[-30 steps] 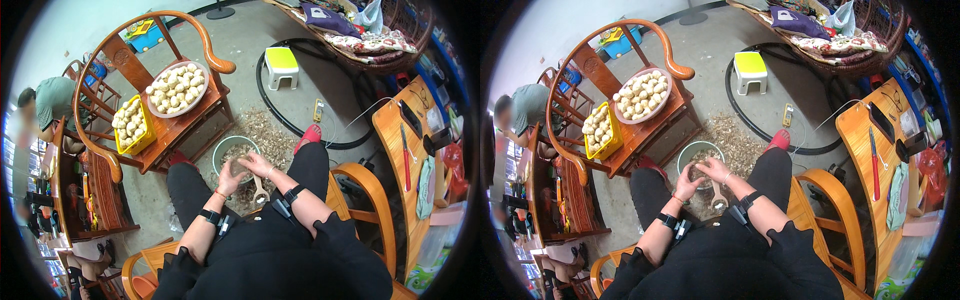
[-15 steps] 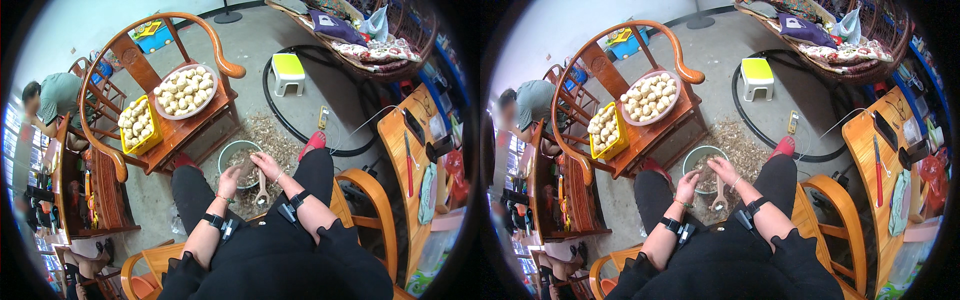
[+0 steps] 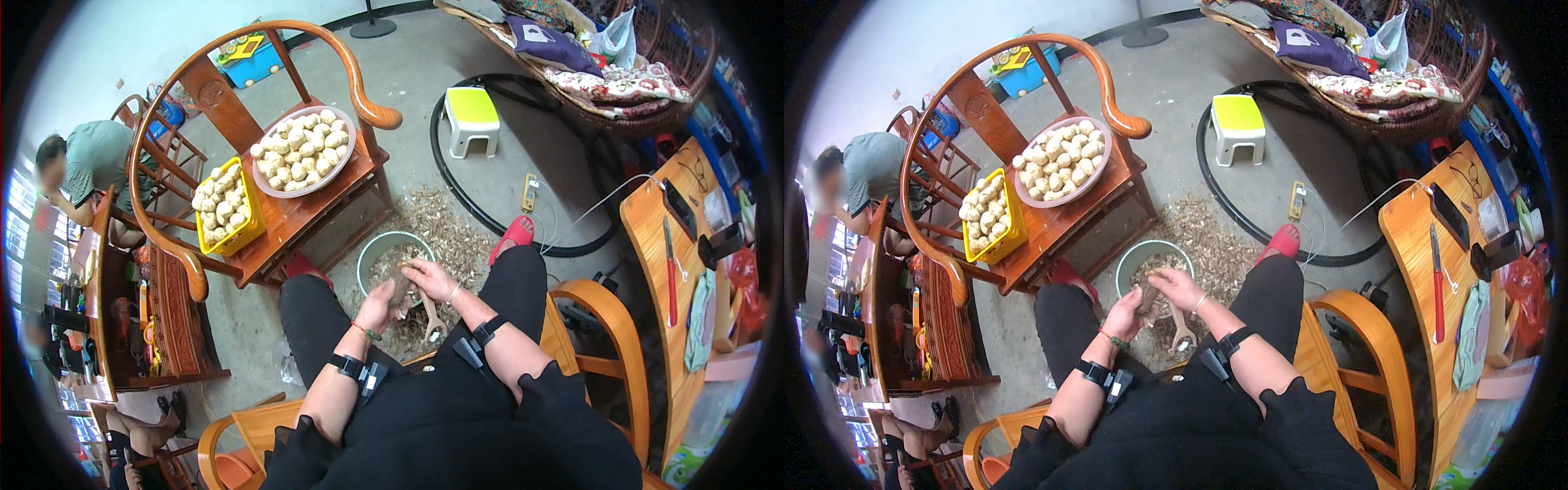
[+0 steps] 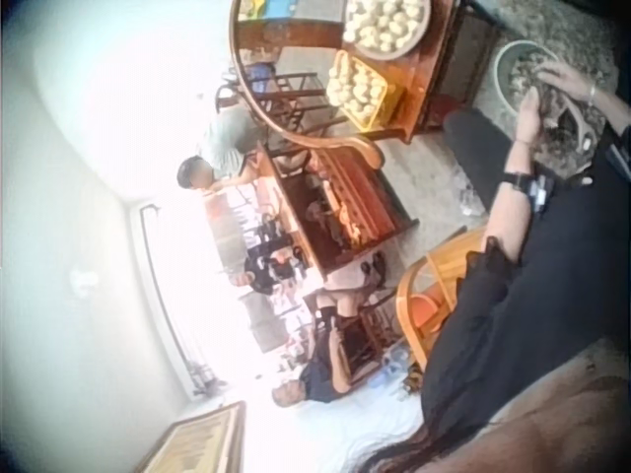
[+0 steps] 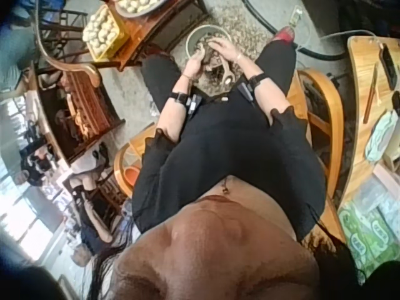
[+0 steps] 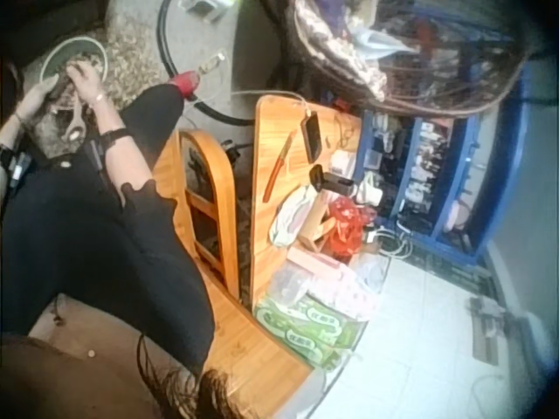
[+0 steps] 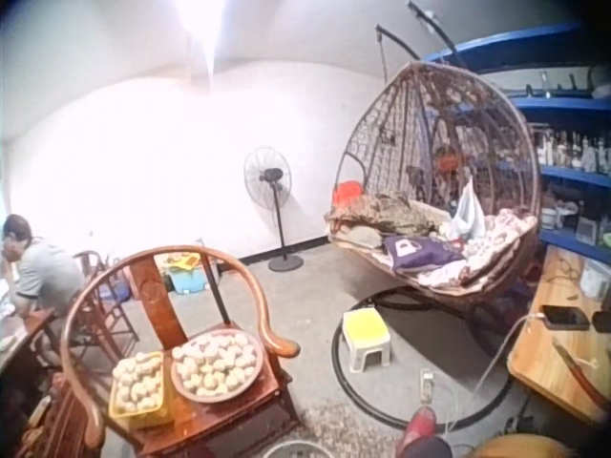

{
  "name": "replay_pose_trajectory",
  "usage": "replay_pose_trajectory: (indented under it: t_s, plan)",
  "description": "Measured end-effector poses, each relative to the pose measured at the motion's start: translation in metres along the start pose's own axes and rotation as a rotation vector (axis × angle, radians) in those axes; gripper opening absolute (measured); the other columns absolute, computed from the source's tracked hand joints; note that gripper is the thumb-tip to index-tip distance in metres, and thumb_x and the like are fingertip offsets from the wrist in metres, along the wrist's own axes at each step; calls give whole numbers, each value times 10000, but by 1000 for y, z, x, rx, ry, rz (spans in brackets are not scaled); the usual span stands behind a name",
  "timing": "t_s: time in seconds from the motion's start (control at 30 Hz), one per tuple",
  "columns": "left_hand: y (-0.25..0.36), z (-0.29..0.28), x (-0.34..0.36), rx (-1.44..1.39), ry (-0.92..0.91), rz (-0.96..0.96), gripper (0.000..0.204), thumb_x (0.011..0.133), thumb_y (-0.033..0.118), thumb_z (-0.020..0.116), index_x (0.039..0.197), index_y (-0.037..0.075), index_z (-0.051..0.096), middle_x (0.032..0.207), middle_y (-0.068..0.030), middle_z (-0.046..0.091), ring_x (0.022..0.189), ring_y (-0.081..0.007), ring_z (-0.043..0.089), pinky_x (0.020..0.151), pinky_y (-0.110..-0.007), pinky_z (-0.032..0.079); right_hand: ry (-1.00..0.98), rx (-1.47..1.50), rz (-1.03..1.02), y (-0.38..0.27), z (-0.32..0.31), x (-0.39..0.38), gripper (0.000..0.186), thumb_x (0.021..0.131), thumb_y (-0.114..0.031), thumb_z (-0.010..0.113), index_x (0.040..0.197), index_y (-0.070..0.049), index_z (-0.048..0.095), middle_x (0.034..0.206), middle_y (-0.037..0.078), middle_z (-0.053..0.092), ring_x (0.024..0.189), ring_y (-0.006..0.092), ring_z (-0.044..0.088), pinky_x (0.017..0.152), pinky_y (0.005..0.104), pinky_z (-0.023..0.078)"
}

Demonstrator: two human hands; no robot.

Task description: The person sits and peels garlic cloves one by one, placing the peeled cloves into a yellow tray and the skins into a bowl. The task is performed continuously with both hands visible.

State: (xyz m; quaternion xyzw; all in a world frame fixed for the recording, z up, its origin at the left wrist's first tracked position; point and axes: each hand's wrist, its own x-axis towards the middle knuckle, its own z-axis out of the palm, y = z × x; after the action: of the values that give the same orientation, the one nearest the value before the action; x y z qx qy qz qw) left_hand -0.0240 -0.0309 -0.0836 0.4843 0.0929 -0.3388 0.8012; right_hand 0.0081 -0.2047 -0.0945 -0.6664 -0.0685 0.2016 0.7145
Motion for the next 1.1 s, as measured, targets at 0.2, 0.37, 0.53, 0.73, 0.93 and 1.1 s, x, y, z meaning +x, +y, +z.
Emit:
replay_pose_trajectory:
  t_s: [0.2,0.37,0.53,0.73,0.93,1.1]
  plan:
    - [-3,-2,6,-68,141,91,301,929,160,467,1199,33,434,1017,-61,556,854,-178,572,700,-296,489,223,-440,26,-11,2,-1,453,817,-437,604,923,3,592,644,93,576,581,149,534,541,312,437]
    - [-10,-1,7,60,183,155,372,899,139,524,1231,18,407,1016,-69,563,856,-172,579,729,-290,484,135,-611,-25,1,1,1,508,769,-513,615,743,-8,567,663,146,593,598,257,572,555,372,443]
    - [-21,-17,18,329,332,247,473,868,113,576,1269,-27,369,1005,-95,573,887,-149,573,741,-280,478,93,-615,-238,7,-1,1,246,852,-275,529,807,-35,561,718,199,576,687,389,564,615,441,442]
    - [-22,-16,18,303,334,253,503,861,112,586,1281,-43,358,1004,-105,583,886,-145,569,769,-263,464,97,-611,-192,5,-1,2,216,813,-237,521,767,-30,565,710,195,579,697,376,578,618,443,452]
    - [-16,-4,14,252,266,293,456,871,102,564,1256,-54,375,1039,-115,580,917,-169,577,795,-287,469,295,-770,-66,17,-7,6,258,765,-262,531,678,-26,587,662,172,592,642,344,588,588,421,462]
    - [-9,3,5,-7,186,234,330,914,128,482,1188,-45,421,1040,-146,587,904,-221,606,786,-313,481,370,-602,15,3,-14,9,305,791,-301,515,673,-36,609,645,151,601,601,301,597,570,395,463]
